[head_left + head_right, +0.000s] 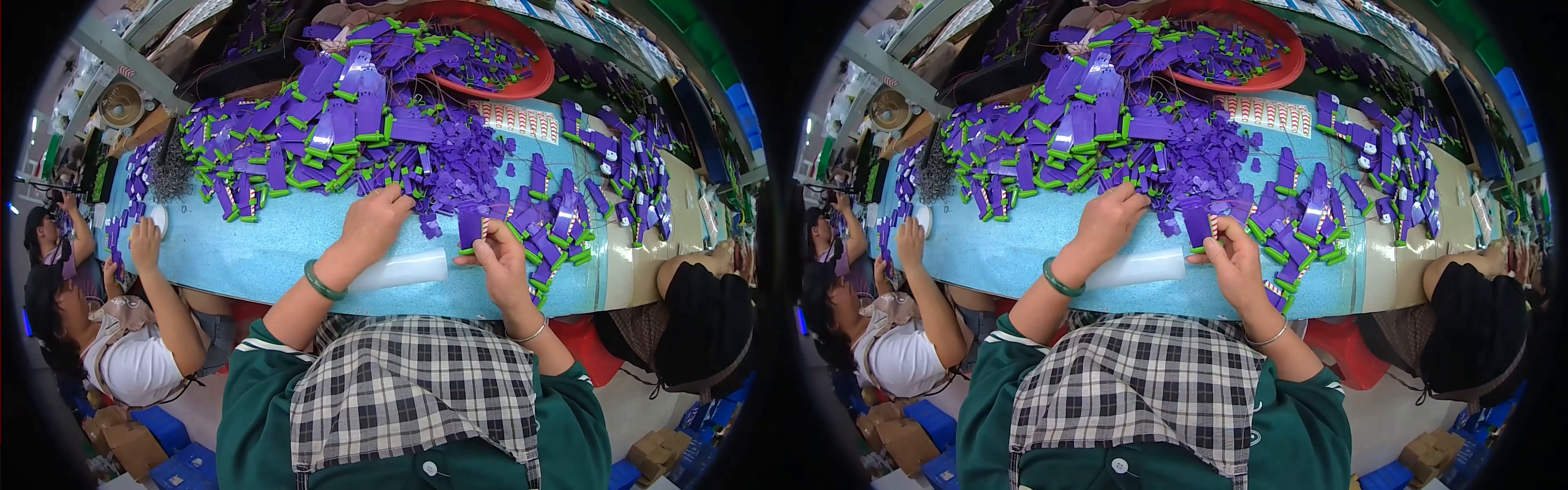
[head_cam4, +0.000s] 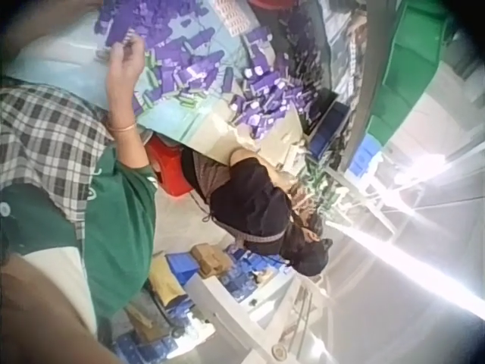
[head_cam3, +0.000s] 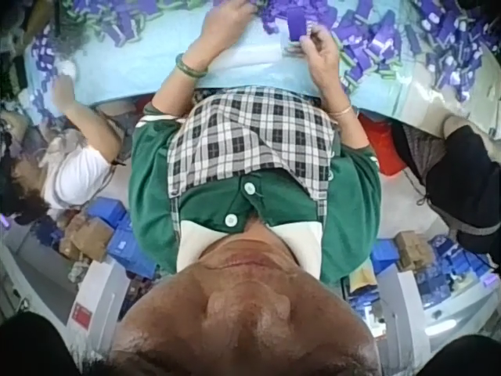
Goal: The person assembles toy components by picking up plastic parts, peeling striped stickers from a sheet, and applying the stickers onto the parts by hand.
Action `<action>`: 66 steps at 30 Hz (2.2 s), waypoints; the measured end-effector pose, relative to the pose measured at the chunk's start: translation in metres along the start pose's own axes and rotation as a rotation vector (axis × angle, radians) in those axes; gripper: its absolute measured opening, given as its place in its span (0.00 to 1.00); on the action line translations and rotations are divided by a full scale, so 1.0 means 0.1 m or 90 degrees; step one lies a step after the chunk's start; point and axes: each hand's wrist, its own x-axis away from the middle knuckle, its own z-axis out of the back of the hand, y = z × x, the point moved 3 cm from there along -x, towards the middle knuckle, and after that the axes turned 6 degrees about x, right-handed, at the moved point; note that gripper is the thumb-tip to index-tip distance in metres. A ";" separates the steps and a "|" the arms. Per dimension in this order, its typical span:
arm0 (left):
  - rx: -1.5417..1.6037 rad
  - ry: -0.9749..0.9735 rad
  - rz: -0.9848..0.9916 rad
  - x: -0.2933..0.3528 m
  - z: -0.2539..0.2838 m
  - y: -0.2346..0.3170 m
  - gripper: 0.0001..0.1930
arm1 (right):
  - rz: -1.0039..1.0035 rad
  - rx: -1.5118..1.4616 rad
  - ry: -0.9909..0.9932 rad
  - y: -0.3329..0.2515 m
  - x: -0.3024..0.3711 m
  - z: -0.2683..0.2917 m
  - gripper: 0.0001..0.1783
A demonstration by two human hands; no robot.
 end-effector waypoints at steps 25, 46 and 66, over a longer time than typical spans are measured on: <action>1.062 0.089 0.404 0.40 0.00 0.23 0.08 | 0.199 0.354 -0.013 -0.04 0.09 -0.12 0.23; 0.725 -0.185 0.188 0.40 0.24 0.41 0.06 | 0.076 0.236 -0.335 -0.18 -0.05 -0.14 0.23; 0.873 0.373 0.235 0.45 0.83 0.03 0.06 | 0.339 1.087 -0.135 -0.06 -0.35 -0.39 0.12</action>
